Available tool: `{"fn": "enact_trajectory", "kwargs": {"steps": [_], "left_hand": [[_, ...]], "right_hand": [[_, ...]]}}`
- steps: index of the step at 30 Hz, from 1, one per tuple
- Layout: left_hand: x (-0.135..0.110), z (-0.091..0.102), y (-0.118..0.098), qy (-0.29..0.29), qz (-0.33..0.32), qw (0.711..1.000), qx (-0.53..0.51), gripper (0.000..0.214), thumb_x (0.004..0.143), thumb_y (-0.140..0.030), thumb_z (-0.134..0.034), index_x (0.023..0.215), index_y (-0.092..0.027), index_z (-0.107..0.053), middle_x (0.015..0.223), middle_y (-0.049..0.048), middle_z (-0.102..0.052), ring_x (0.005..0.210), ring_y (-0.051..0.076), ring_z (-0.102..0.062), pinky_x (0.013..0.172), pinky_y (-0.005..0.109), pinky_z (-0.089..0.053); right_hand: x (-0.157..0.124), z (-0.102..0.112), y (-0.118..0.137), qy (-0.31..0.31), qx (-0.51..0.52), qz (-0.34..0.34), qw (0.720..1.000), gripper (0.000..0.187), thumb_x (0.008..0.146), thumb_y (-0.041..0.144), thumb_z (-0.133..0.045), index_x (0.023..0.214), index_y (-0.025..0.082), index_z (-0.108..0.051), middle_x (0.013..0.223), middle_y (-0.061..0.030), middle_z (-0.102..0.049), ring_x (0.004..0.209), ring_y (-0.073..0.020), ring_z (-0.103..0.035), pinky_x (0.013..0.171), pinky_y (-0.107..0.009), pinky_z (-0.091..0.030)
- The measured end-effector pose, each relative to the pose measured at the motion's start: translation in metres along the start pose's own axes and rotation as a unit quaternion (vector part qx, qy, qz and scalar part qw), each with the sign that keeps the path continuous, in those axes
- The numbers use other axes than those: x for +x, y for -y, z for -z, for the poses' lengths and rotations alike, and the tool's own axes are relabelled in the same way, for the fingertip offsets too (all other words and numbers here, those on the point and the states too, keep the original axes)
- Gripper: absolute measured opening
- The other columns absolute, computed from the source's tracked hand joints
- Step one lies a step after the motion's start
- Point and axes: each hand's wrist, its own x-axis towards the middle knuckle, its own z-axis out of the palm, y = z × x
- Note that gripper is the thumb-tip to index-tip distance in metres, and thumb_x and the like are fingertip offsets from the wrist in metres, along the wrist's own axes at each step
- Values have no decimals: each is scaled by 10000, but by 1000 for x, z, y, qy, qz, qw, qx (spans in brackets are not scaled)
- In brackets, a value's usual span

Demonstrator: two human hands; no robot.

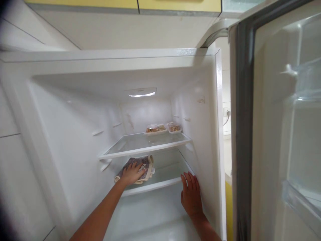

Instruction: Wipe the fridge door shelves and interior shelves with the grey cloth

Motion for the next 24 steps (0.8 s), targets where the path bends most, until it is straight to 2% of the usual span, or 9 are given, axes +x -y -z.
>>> {"fn": "enact_trajectory", "kwargs": {"steps": [5,10,15,18,24], "left_hand": [[-43,3,-10,-11,-9,1000,4,767,911,-724,-236,1538,-308,-388,1657,160,-324,1513,439,-291,1194,653,-227],[-72,10,-19,-1,-4,1000,4,785,915,-715,-214,1553,-283,-362,1657,188,-307,1517,449,-279,1190,659,-242],[-95,16,-11,25,-28,999,7,805,894,-746,-264,1570,-311,-313,1680,160,-261,1543,412,-234,1218,631,-217],[-100,18,-2,40,-46,998,12,799,887,-732,-331,1576,-330,-287,1695,124,-229,1555,379,-213,1237,597,-203],[-79,13,5,13,-17,999,24,787,902,-743,-243,1562,-323,-329,1678,143,-280,1541,385,-259,1213,635,-223]], "right_hand": [[2,8,-1,11,-9,13,1000,612,793,3,-474,1382,161,-524,1408,-122,-589,1393,-264,-446,1204,-492,-352],[3,12,-1,5,22,6,1000,628,772,15,-498,1380,160,-547,1407,-109,-606,1404,-253,-441,1219,-468,-337],[3,12,-2,4,16,12,1000,631,777,0,-482,1385,153,-553,1411,-107,-607,1416,-242,-426,1219,-457,-332],[4,11,-2,-1,17,14,1000,631,780,-3,-475,1388,149,-551,1419,-110,-600,1425,-246,-418,1208,-463,-349],[5,10,-2,-8,15,11,1000,615,789,-9,-468,1379,144,-555,1421,-117,-588,1419,-259,-422,1192,-484,-370]]}}
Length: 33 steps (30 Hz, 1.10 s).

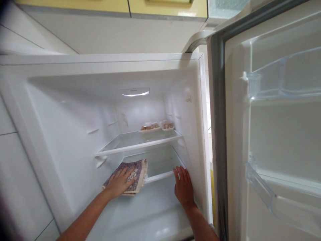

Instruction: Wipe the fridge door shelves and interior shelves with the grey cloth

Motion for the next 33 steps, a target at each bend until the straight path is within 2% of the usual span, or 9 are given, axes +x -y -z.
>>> {"fn": "enact_trajectory", "kwargs": {"steps": [11,15,22,29,33], "left_hand": [[56,-8,12,-22,7,1000,9,795,908,-720,-259,1567,-280,-329,1667,158,-301,1518,407,-300,1187,648,-261],[78,-9,14,-23,21,1000,3,792,910,-707,-271,1559,-260,-351,1654,176,-322,1507,412,-318,1181,660,-258],[113,-14,18,-26,38,999,-7,801,895,-725,-270,1565,-292,-335,1664,148,-313,1520,407,-292,1194,651,-243],[131,-12,17,-27,40,999,-22,786,917,-684,-275,1565,-242,-337,1653,200,-310,1508,444,-295,1173,686,-238],[137,-11,12,-38,45,997,-41,781,920,-671,-305,1559,-224,-346,1647,195,-325,1499,471,-293,1172,697,-222]], "right_hand": [[1,3,8,-1,-2,-25,1000,667,766,-29,-473,1409,146,-503,1444,-133,-555,1443,-269,-373,1193,-507,-361],[0,-3,8,-10,-3,-30,999,657,765,-32,-474,1398,141,-497,1428,-136,-561,1452,-279,-359,1190,-520,-358],[-2,-14,9,-30,-3,-38,999,638,765,-28,-478,1379,144,-496,1408,-151,-558,1465,-287,-334,1181,-549,-357],[-1,-18,12,-37,4,-50,998,619,773,-25,-469,1367,145,-499,1404,-155,-555,1496,-275,-292,1198,-560,-333],[-2,-18,12,-39,17,-55,998,636,777,-27,-460,1387,151,-484,1412,-159,-550,1519,-267,-259,1208,-569,-320]]}}
